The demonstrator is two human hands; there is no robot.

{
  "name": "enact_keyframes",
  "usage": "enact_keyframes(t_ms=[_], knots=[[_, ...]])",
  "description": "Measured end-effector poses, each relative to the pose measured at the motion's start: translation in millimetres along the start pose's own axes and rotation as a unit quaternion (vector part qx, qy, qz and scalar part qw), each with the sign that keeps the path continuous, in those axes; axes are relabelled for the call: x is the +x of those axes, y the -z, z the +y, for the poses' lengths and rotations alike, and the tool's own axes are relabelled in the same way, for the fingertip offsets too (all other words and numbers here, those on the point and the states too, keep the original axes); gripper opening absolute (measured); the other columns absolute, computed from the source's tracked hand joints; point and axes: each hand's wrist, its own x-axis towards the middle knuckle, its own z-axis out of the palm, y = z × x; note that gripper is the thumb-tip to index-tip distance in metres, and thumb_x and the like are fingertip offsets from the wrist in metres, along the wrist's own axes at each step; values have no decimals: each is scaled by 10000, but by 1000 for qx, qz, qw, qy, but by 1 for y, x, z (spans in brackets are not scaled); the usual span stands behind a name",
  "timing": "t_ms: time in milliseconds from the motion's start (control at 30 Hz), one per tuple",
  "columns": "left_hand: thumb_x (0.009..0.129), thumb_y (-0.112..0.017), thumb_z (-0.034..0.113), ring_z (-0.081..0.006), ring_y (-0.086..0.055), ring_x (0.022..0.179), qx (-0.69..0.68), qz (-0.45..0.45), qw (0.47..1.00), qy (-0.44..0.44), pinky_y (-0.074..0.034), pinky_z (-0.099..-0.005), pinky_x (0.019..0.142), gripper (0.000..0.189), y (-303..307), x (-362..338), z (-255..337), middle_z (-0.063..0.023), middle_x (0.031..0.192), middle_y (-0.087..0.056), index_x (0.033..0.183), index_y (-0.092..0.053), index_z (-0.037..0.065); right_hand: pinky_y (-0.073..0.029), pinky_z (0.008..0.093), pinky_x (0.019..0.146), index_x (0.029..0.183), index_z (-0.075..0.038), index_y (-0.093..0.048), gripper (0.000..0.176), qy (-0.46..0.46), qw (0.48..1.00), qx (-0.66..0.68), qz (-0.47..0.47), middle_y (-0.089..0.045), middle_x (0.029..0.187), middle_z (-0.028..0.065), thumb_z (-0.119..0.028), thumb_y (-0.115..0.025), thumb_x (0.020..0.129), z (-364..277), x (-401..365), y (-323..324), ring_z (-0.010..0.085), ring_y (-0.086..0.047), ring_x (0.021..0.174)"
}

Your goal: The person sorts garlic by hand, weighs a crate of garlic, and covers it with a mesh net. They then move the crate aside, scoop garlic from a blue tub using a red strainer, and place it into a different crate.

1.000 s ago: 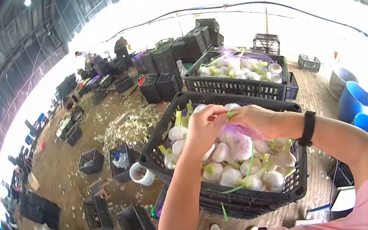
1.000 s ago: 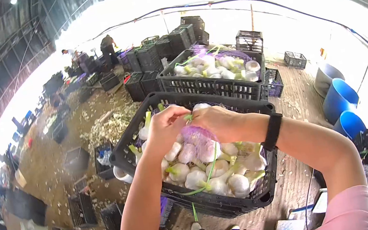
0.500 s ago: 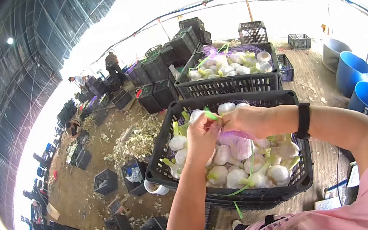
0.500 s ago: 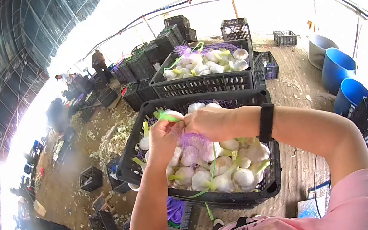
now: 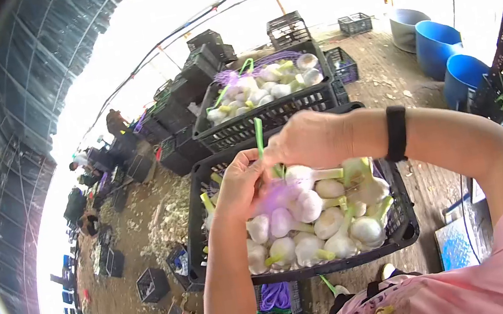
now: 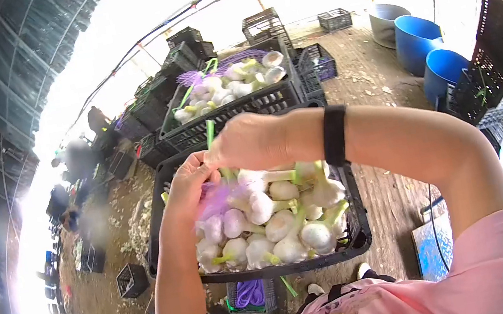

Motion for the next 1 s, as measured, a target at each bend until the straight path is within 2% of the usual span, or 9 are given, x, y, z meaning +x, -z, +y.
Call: enact_keyframes(t_ms=[100,200,300,400,533,633,733,900,1000], knots=[[890,-539,121,-21,-426,517,81,-67,994,5,-350,-192,463,132,-5,-2,-1,42,636,-502,986,-590,48,-491,381,567,753,-105,-609,62,-35,992,-123,-14,-571,787,51,-109,-547,764,12,2,24,240,-616,708],[863,-548,119,-17,-414,527,158,-111,980,-41,-317,-191,463,132,-7,-6,-7,51,614,-492,910,-628,24,-489,371,677,796,-115,-623,77,-48,977,-204,-28,-570,796,41,-112,-561,750,12,22,26,236,-614,724],[865,-569,153,-19,-418,515,145,-89,982,-77,-314,-192,455,143,-8,-4,-17,39,616,-522,884,-632,26,-443,368,816,794,-119,-627,66,28,972,-230,42,-562,808,48,-130,-570,763,9,43,4,239,-610,746],[871,-587,185,-15,-420,495,114,-30,991,-62,-308,-179,442,155,-9,-8,-19,21,641,-559,851,-633,38,-375,367,916,785,-129,-631,61,33,939,-227,256,-555,816,55,-171,-588,776,-6,50,0,231,-610,760],[872,-605,180,-8,-384,429,7,-6,1000,-28,-255,-157,381,127,-9,-11,-10,12,657,-570,822,-621,64,-482,391,712,781,-83,-636,155,-198,976,-93,-3,-604,834,104,-237,-628,764,-30,26,13,283,-616,715],[850,-626,151,-11,-369,406,-45,-23,998,-31,-234,-162,361,82,-8,-5,-14,25,630,-544,816,-610,79,-486,412,622,763,-62,-641,151,-235,971,-4,-40,-635,761,123,-210,-612,767,-25,7,3,313,-622,691],[822,-650,121,-14,-378,416,-62,-27,998,-19,-243,-162,366,71,-8,-5,-14,35,611,-520,803,-590,89,-483,401,640,752,-74,-656,114,-240,962,100,79,-636,692,116,-173,-599,760,-30,-5,-9,312,-628,690],[728,-709,35,-31,-453,503,-59,-71,996,15,-328,-155,441,159,-2,-4,-19,22,654,-552,781,-567,82,-480,353,627,776,-48,-649,144,-210,951,225,-16,-647,725,92,-171,-585,812,-39,-15,-15,215,-634,686],[750,-687,65,-25,-416,520,43,-76,990,-114,-321,-175,447,160,0,1,-30,43,645,-507,826,-548,87,-482,336,626,822,-22,-640,171,-338,810,460,131,-652,768,76,-169,-558,853,-19,0,-28,167,-621,700]])
